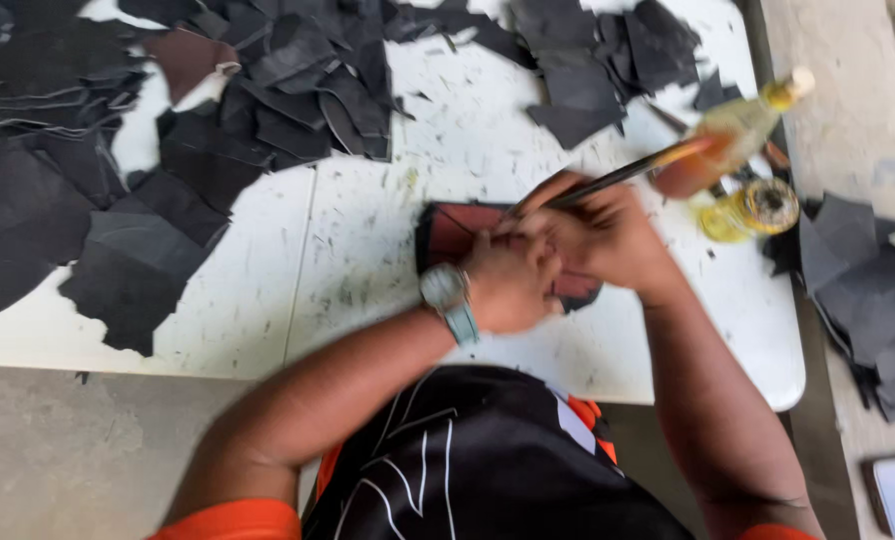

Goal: The person uses a pencil to draw lines on a red template placed over black leather pieces. They repeatedly lift the template, mark the leather underneath, and reposition the template to continue marking multiple pieces on a white table.

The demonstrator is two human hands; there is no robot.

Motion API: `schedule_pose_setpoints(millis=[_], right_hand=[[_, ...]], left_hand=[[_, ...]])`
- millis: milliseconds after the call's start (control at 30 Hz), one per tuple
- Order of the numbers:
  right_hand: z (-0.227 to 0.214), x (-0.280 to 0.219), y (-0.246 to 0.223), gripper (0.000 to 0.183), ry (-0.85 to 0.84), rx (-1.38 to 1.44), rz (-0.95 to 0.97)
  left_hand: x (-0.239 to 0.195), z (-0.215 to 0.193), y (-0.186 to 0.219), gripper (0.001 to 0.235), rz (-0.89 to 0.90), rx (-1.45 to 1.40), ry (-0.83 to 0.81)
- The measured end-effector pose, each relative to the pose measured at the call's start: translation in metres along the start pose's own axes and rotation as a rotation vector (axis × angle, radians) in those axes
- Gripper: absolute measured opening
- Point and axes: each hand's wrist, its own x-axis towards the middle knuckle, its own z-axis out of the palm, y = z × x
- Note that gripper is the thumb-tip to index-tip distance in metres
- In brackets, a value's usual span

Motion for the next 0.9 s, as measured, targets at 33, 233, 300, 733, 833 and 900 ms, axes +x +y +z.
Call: schedule_pose_setpoints(millis=[33,233,300,733,833,900], right_hand=[[0.009,0.014,0.002,0.011,-0.134,-0.114,0.041],[0.056,0.043,0.028,0.012,-0.441,-0.449,0.14],[0.06,0.046,0.035,0.01,-0.444,-0.542,0.084],[0.081,0.063,0.03,0.015,-0.188,-0.632,0.185],[0.083,0.06,0.028,0.014,-0.264,-0.528,-0.111],[0.082,0.053,0.035,0.015,-0.262,-0.572,-0.057]], left_hand=[[-0.001,0.008,0.008,0.071,-0.034,0.09,0.029],[-0.002,0.069,0.014,0.069,-0.069,-0.366,0.242],[0.0,0.076,0.012,0.067,-0.09,-0.39,0.267],[-0.002,0.068,0.012,0.076,-0.121,-0.326,0.142],[0.0,0.071,0.008,0.075,-0.031,-0.246,0.326],[0.001,0.076,0.008,0.075,0.005,-0.181,0.386]])
